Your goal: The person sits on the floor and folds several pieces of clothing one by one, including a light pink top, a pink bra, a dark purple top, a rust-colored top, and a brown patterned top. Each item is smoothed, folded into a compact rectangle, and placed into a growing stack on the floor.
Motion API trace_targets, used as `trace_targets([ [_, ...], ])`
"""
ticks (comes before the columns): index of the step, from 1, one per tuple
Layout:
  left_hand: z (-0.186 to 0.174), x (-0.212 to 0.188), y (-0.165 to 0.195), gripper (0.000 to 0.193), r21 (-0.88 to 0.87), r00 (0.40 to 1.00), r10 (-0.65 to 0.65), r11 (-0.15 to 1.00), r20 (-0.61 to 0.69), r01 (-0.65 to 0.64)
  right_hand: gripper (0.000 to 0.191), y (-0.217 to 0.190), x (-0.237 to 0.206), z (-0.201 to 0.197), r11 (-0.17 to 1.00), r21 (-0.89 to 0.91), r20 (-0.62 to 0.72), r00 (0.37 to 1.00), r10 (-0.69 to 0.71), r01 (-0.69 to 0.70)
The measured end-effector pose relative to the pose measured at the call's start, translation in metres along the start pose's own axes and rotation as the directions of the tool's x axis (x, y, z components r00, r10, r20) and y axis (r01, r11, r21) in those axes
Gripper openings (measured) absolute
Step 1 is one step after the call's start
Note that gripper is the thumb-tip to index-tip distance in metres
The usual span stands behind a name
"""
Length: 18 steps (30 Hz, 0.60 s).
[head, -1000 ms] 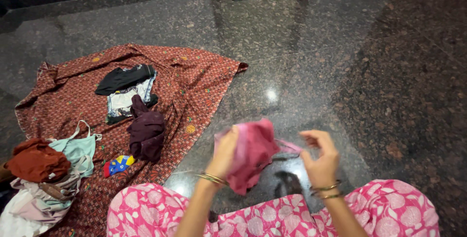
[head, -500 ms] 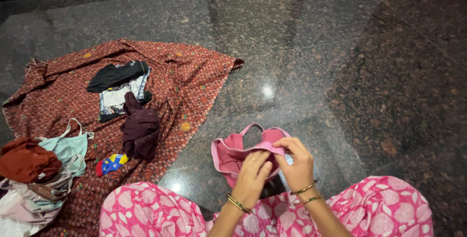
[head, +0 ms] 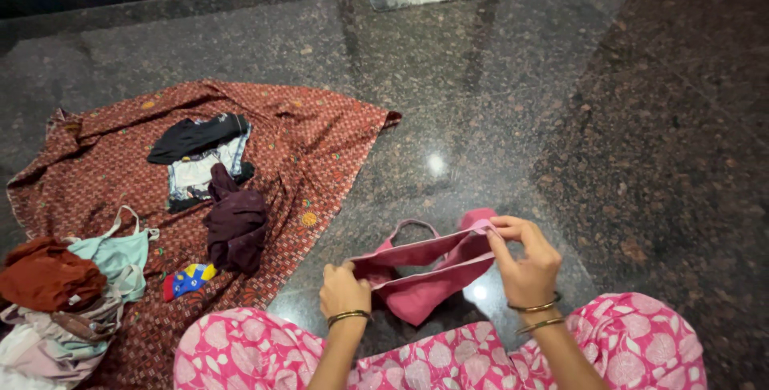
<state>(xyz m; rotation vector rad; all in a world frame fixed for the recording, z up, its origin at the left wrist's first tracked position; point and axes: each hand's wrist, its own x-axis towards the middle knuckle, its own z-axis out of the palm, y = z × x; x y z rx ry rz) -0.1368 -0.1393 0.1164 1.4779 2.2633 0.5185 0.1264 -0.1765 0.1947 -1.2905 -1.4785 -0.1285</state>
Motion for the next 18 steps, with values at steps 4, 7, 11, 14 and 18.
trace_targets([
  [4,-0.055,0.028,0.022,0.034,-0.061,0.909,0.307,0.94,-0.28,-0.336,0.011,0.007,0.031,-0.016,0.994,-0.104,0.105,0.994,0.024,-0.013],
  [7,-0.119,0.051,0.051,0.021,-0.088,0.792,0.504,0.823,-0.346,-0.562,0.008,0.004,0.061,-0.036,0.971,-0.2,0.223,0.971,-0.087,0.133],
  [11,-0.195,0.071,0.084,0.017,0.046,0.713,0.678,0.73,-0.18,-0.682,0.016,-0.008,0.107,-0.061,0.882,-0.347,0.443,0.884,-0.146,0.32],
  [14,-0.24,0.089,0.085,0.019,-0.083,0.61,0.792,0.606,-0.026,-0.791,0.016,-0.015,0.142,-0.083,0.907,-0.359,0.577,0.816,0.028,0.223],
  [18,-0.258,0.104,0.08,0.032,-0.418,0.555,0.827,0.538,0.092,-0.732,0.018,-0.018,0.175,-0.102,0.943,-0.021,0.603,0.756,-0.252,0.331],
])
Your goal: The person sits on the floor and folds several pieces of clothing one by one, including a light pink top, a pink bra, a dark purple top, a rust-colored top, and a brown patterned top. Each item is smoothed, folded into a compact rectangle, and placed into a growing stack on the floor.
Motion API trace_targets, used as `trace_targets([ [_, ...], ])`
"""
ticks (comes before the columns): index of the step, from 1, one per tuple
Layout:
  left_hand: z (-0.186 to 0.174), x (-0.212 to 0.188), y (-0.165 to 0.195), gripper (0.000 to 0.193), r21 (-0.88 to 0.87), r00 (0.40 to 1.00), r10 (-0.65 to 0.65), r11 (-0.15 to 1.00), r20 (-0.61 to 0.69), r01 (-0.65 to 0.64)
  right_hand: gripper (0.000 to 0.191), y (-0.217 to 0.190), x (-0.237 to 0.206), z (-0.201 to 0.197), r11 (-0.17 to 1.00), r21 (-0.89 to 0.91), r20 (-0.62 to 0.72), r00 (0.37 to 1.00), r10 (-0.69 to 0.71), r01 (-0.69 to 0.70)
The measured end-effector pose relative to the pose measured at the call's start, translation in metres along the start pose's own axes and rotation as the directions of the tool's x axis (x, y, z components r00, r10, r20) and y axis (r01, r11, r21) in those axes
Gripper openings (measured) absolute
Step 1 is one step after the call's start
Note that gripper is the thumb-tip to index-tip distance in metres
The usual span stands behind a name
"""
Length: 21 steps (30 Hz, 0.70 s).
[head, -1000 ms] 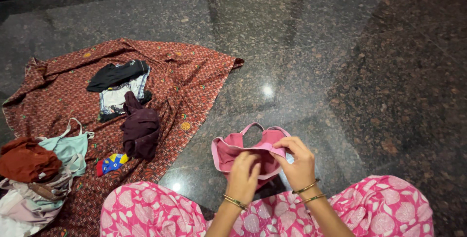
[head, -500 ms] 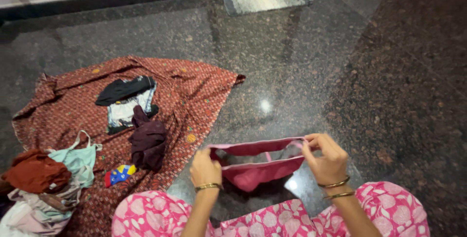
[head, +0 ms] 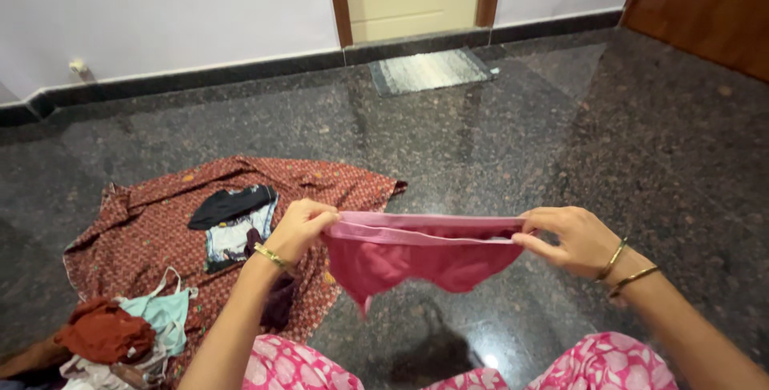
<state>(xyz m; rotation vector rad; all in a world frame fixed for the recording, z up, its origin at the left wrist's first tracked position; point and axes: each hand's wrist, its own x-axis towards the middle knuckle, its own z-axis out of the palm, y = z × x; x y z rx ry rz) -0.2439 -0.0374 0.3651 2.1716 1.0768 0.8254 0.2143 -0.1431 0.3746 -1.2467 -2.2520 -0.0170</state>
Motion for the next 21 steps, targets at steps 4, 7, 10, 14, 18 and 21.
trace_targets([
  [4,-0.003,0.002,-0.002,0.023,-0.34,0.996,-0.007,0.94,0.084,0.036,0.018,0.007,0.008,-0.017,0.939,0.308,0.049,0.989,0.143,-0.151],
  [7,-0.008,0.002,0.001,0.014,-0.495,0.995,0.001,0.868,0.097,0.047,0.022,0.006,0.008,-0.028,0.908,0.335,0.085,0.968,0.236,-0.251],
  [10,-0.004,0.004,0.0,0.01,-0.614,1.0,-0.014,0.789,0.008,0.016,0.019,-0.001,0.001,-0.029,0.857,0.484,-0.149,0.948,0.28,-0.176],
  [14,0.028,0.019,-0.013,0.011,-0.887,0.986,-0.099,0.456,-0.133,-0.073,0.014,-0.006,0.008,0.019,0.887,0.371,-0.435,0.792,0.428,-0.275],
  [18,0.042,0.021,-0.04,0.022,0.115,0.995,-0.099,0.988,-0.003,0.099,0.026,0.021,0.017,0.05,0.839,0.129,-0.057,0.841,0.538,-0.528],
  [21,0.037,0.023,-0.048,0.025,-0.297,0.993,-0.087,0.953,-0.075,0.061,0.019,0.032,0.018,0.049,0.836,0.307,-0.21,0.825,0.525,-0.454],
])
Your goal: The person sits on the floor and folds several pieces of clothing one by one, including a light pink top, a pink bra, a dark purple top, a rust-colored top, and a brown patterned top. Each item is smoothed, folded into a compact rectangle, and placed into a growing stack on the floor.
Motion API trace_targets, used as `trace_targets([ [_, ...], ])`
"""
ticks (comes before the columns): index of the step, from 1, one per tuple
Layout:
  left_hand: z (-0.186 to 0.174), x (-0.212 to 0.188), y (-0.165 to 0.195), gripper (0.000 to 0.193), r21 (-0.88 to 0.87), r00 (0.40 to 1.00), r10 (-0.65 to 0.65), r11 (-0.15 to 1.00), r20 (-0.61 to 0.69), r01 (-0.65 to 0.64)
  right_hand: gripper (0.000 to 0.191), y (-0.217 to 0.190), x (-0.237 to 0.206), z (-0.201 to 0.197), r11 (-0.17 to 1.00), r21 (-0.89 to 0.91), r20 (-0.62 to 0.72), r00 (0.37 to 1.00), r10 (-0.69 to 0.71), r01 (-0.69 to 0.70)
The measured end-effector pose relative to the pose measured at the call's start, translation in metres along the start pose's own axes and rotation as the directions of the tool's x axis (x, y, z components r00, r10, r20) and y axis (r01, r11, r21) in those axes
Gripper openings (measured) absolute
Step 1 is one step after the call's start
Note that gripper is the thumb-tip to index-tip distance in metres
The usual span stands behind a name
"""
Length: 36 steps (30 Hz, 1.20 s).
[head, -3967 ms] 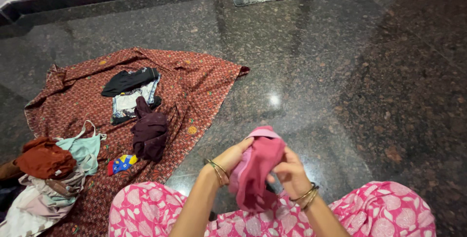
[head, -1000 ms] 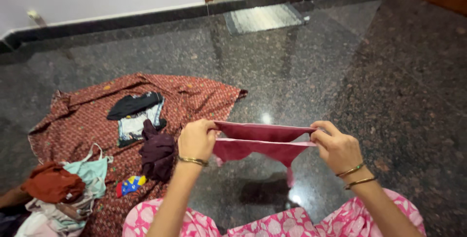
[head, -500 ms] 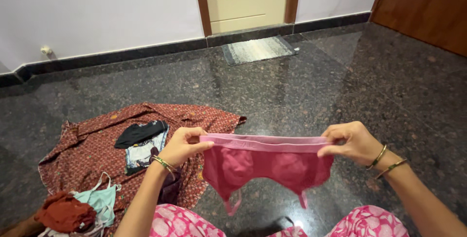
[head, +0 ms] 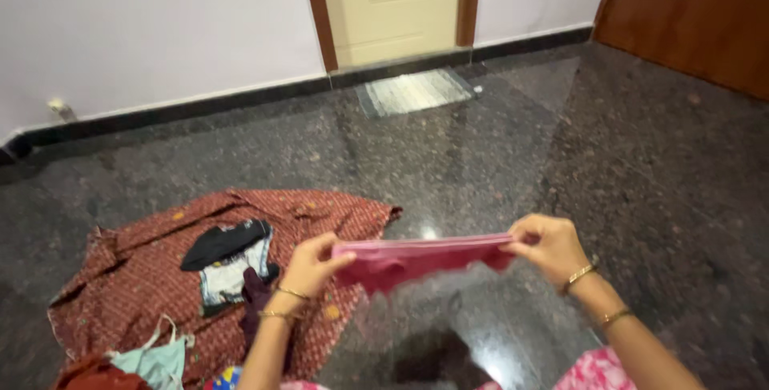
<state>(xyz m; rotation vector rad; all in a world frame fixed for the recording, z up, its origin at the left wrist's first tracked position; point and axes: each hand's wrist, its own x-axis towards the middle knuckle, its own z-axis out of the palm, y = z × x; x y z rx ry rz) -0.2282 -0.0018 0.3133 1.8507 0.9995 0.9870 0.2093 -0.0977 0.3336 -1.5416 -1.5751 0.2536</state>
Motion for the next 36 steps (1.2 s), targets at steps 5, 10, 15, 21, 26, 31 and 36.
trace_targets([
  [5,0.0,-0.001,0.024,0.028,-0.346,0.998,-0.013,0.938,-0.064,-0.01,0.02,-0.022,-0.002,-0.013,0.987,-0.115,-0.02,0.994,-0.111,0.108],
  [10,0.016,-0.005,0.064,0.031,-0.599,0.997,-0.021,0.801,-0.069,-0.024,0.029,-0.048,-0.015,-0.008,0.872,-0.358,-0.028,0.93,-0.367,0.333],
  [15,0.019,-0.024,0.116,0.017,-0.566,0.991,-0.032,0.819,0.128,0.1,0.023,-0.07,-0.041,-0.006,0.95,-0.31,-0.305,0.943,-0.133,0.033],
  [21,0.04,-0.031,0.168,0.015,-0.454,0.77,0.154,0.871,0.619,0.19,0.024,-0.105,-0.051,0.0,0.955,0.068,-0.436,0.87,-0.231,0.288],
  [26,0.063,-0.018,0.177,0.02,-0.338,0.868,0.376,0.903,0.324,-0.265,0.023,-0.13,-0.047,0.02,0.748,0.535,-0.098,0.908,-0.406,0.392],
  [31,0.063,-0.02,0.166,0.021,-0.358,0.887,0.3,0.919,0.35,-0.169,0.017,-0.143,-0.051,0.029,0.75,0.527,-0.061,0.898,-0.435,0.399],
  [36,0.059,-0.021,0.145,0.019,-0.323,0.967,0.196,0.937,0.163,-0.135,0.025,-0.145,-0.042,0.018,0.839,0.333,0.211,0.833,-0.511,0.43],
])
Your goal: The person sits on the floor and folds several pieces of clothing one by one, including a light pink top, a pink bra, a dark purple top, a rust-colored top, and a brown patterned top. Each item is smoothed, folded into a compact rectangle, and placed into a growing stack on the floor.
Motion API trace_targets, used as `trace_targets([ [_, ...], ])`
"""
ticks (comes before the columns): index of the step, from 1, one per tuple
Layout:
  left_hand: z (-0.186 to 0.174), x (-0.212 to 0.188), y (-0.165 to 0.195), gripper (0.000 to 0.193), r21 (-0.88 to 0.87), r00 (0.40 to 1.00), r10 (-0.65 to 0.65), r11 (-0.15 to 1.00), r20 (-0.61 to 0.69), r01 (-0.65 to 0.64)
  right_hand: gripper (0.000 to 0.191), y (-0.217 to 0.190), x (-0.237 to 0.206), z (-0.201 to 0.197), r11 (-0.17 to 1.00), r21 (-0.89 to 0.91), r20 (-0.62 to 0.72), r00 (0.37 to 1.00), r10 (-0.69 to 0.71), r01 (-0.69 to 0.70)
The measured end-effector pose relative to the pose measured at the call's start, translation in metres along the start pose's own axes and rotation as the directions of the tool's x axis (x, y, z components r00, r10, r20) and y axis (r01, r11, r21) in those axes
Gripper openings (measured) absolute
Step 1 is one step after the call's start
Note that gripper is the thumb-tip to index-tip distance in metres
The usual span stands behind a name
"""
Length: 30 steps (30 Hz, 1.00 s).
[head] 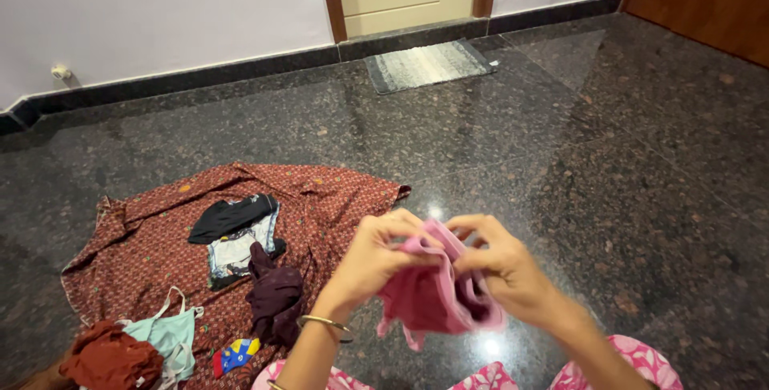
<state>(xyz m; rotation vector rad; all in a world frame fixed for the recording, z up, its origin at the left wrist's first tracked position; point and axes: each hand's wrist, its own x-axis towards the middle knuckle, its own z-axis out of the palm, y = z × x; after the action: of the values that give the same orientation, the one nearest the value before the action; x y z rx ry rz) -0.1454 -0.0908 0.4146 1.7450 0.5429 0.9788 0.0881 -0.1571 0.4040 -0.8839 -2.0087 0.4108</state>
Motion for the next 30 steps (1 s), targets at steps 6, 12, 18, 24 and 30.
trace_targets([
  [6,-0.021,-0.011,-0.027,0.013,-0.158,0.97,-0.121,0.984,-0.213,0.088,0.044,-0.004,0.0,-0.032,0.909,-0.34,0.299,0.888,0.35,-0.243],
  [12,-0.001,-0.011,-0.04,0.022,-0.279,0.965,-0.202,0.948,-0.168,0.15,0.055,-0.007,0.006,-0.027,0.93,-0.234,0.175,0.929,0.327,-0.283],
  [18,0.025,-0.003,-0.052,0.029,-0.47,0.988,-0.128,0.879,-0.081,0.076,0.04,0.007,0.011,0.021,0.845,0.16,-0.017,0.855,0.519,-0.51],
  [24,0.02,-0.044,-0.097,0.033,-0.113,0.71,-0.315,0.941,-0.63,0.318,0.032,0.022,0.02,0.013,0.861,-0.226,-0.104,0.89,0.445,-0.457],
  [30,0.033,-0.087,-0.12,0.11,-0.78,0.64,-0.667,0.14,0.381,0.61,0.028,0.004,0.008,0.019,0.921,-0.309,-0.009,0.968,-0.25,0.235],
])
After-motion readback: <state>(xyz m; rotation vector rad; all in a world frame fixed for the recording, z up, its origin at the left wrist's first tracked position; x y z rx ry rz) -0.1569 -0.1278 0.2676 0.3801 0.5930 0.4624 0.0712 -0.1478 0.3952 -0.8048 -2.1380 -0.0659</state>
